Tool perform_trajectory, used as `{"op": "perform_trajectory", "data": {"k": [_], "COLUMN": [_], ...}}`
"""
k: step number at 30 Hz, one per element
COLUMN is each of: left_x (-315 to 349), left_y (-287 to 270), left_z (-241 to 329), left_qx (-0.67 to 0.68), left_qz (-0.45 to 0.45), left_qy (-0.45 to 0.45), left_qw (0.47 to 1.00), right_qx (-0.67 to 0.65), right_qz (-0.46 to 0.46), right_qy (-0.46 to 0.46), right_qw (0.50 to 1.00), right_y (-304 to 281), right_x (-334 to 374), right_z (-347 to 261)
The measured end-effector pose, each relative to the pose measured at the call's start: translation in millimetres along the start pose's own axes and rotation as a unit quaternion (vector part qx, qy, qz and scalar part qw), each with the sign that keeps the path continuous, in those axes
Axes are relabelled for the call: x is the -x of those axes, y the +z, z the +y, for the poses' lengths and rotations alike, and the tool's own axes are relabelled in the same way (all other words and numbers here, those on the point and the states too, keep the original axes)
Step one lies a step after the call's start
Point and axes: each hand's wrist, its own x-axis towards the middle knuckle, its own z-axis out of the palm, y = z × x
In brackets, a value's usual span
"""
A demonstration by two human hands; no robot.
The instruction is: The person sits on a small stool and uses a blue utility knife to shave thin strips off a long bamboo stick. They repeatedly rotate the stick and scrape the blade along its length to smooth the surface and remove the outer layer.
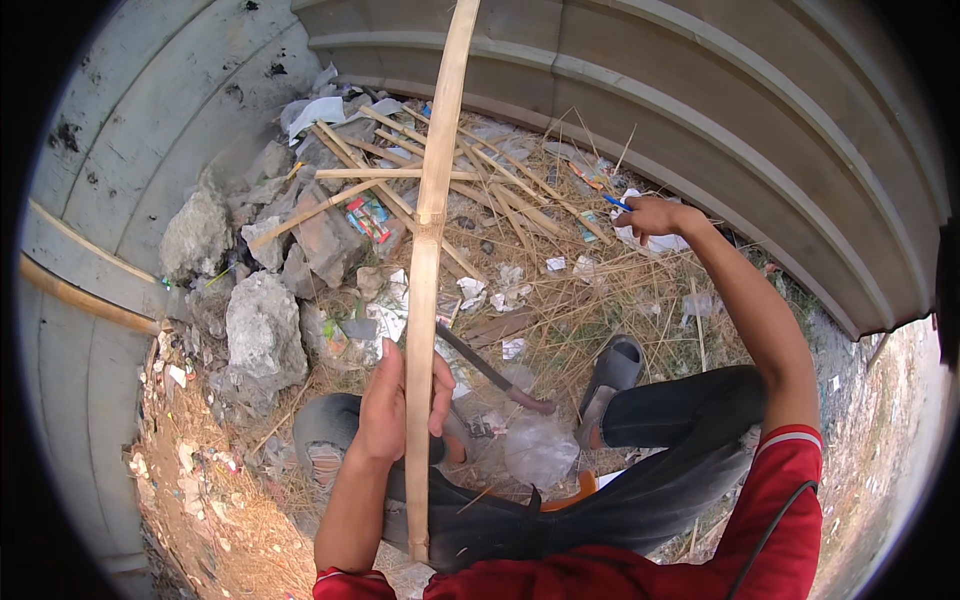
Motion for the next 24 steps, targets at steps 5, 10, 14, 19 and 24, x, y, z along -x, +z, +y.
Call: {"op": "perform_trajectory", "data": {"k": [5,10,14,19,24], "left_x": [-9,-21,-26,-29,-29], "left_y": [18,30,26,28,36], "left_z": [9,15,11,9,5], "left_qx": [-0.030,-0.016,-0.003,-0.035,-0.038], "left_qz": [0.016,0.028,0.013,-0.011,-0.009], "left_qy": [0.058,0.059,0.057,0.047,-0.021], "left_qw": [0.998,0.998,0.998,0.998,0.999], "right_qx": [-0.181,-0.201,-0.184,-0.170,-0.264], "right_qz": [0.085,0.085,0.115,0.146,0.267], "right_qy": [-0.142,-0.177,-0.228,-0.236,-0.295], "right_qw": [0.969,0.960,0.949,0.945,0.879], "right_y": [-18,17,48,59,61], "right_x": [68,139,142,131,128], "right_z": [-53,-129,-153,-145,-136]}}
